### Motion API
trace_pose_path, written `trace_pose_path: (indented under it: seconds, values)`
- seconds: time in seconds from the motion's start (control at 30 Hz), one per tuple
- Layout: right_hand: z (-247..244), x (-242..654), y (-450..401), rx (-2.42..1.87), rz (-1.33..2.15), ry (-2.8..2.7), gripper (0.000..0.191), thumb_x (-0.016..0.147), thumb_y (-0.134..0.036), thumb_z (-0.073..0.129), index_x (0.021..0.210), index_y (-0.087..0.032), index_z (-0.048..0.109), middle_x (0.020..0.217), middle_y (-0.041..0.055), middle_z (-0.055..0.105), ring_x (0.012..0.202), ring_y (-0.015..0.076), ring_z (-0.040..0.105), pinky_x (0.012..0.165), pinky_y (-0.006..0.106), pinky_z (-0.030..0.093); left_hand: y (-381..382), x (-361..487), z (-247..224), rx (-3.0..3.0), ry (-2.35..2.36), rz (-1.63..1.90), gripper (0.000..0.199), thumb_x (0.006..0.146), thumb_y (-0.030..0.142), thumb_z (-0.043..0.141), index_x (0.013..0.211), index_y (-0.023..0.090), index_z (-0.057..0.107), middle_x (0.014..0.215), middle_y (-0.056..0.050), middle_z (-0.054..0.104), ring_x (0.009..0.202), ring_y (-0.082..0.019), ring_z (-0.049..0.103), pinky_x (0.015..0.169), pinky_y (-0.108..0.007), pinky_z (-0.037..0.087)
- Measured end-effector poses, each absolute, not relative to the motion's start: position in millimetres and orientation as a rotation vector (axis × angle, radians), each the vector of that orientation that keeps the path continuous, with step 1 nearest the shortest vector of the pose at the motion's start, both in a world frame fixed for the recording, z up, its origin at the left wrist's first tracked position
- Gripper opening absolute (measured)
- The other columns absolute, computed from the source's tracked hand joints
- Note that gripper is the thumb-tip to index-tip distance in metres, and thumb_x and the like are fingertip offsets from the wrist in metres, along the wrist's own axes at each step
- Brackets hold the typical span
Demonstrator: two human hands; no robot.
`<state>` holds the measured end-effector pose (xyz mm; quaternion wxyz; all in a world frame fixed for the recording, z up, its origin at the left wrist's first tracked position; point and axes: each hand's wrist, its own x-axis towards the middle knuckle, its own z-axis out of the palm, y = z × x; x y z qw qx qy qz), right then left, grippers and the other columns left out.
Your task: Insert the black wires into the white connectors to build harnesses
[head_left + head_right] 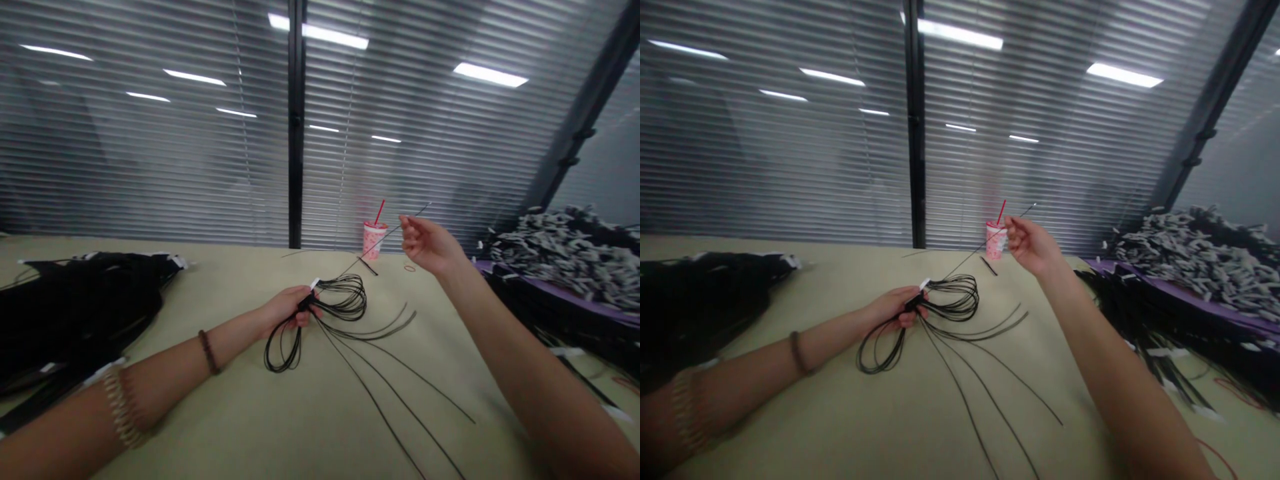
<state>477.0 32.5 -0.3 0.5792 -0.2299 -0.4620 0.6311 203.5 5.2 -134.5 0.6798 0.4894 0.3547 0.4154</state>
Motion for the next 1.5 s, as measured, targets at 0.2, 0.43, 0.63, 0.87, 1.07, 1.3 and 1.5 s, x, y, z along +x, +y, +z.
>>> trace_pose_path:
  seconds: [0.2, 0.43, 0.63, 0.87, 1.07, 1.3, 1.5]
  values:
    - [-12, 461, 35, -0.730, 1.083, -1.217, 0.010, 0.072, -0.020, 0.056, 0.075, -0.011, 0.061, 0.059, -0.0021, 0.055, 0.045, 0.0005, 0.044, 0.038, 0.013, 0.024, 5, 204, -131, 1.078, 0.825, 0.927, 0.016, 0.080, 0.029, 0.041, 0.082, 0.014, 0.048, 0.064, -0.010, 0.061, 0.033, -0.001, 0.031, 0.036, -0.014, 0.024]
    - [-91, 389, 20, -0.950, 0.777, -1.855, 0.009, 0.069, -0.022, 0.056, 0.066, -0.014, 0.059, 0.054, -0.0009, 0.055, 0.044, 0.0064, 0.045, 0.043, 0.019, 0.032, 3, 206, -129, 1.122, 0.980, 0.904, 0.021, 0.077, 0.030, 0.042, 0.074, 0.011, 0.051, 0.051, -0.006, 0.058, 0.028, -0.001, 0.023, 0.031, -0.014, 0.017]
    - [-139, 370, 4, -1.003, 0.291, -2.056, 0.018, 0.071, -0.023, 0.052, 0.055, -0.015, 0.055, 0.048, -0.0032, 0.049, 0.045, 0.0062, 0.040, 0.046, 0.020, 0.026, 1, 208, -125, 1.134, 1.026, 0.891, 0.020, 0.075, 0.028, 0.042, 0.071, 0.011, 0.052, 0.047, -0.006, 0.057, 0.027, -0.001, 0.023, 0.031, -0.015, 0.017]
    - [-140, 375, 8, -1.054, 0.290, -2.044, 0.020, 0.072, -0.026, 0.051, 0.055, -0.016, 0.052, 0.048, -0.0029, 0.049, 0.045, 0.0069, 0.041, 0.047, 0.020, 0.026, -3, 211, -119, 1.114, 1.053, 0.882, 0.019, 0.075, 0.025, 0.040, 0.070, 0.011, 0.050, 0.046, -0.005, 0.056, 0.027, -0.001, 0.021, 0.031, -0.015, 0.016]
    - [-143, 373, 10, -1.080, 0.269, -2.091, 0.018, 0.072, -0.026, 0.051, 0.057, -0.016, 0.054, 0.051, -0.0025, 0.050, 0.047, 0.0076, 0.042, 0.049, 0.020, 0.027, -1, 210, -120, 1.111, 1.047, 0.872, 0.019, 0.075, 0.026, 0.041, 0.071, 0.011, 0.051, 0.047, -0.005, 0.057, 0.027, -0.001, 0.022, 0.031, -0.015, 0.017]
    - [-143, 374, 11, -1.045, 0.251, -2.117, 0.016, 0.072, -0.023, 0.050, 0.059, -0.016, 0.055, 0.051, -0.0030, 0.050, 0.048, 0.0075, 0.042, 0.050, 0.020, 0.027, 0, 209, -121, 1.121, 1.047, 0.864, 0.019, 0.076, 0.026, 0.040, 0.071, 0.011, 0.051, 0.046, -0.006, 0.056, 0.027, -0.001, 0.020, 0.031, -0.015, 0.017]
    - [-141, 373, 9, -1.038, 0.223, -2.136, 0.017, 0.074, -0.023, 0.048, 0.059, -0.016, 0.055, 0.053, -0.0024, 0.051, 0.049, 0.0083, 0.041, 0.050, 0.021, 0.026, 0, 210, -121, 1.171, 1.047, 0.869, 0.021, 0.076, 0.029, 0.041, 0.072, 0.011, 0.051, 0.046, -0.005, 0.057, 0.027, -0.002, 0.022, 0.031, -0.016, 0.018]
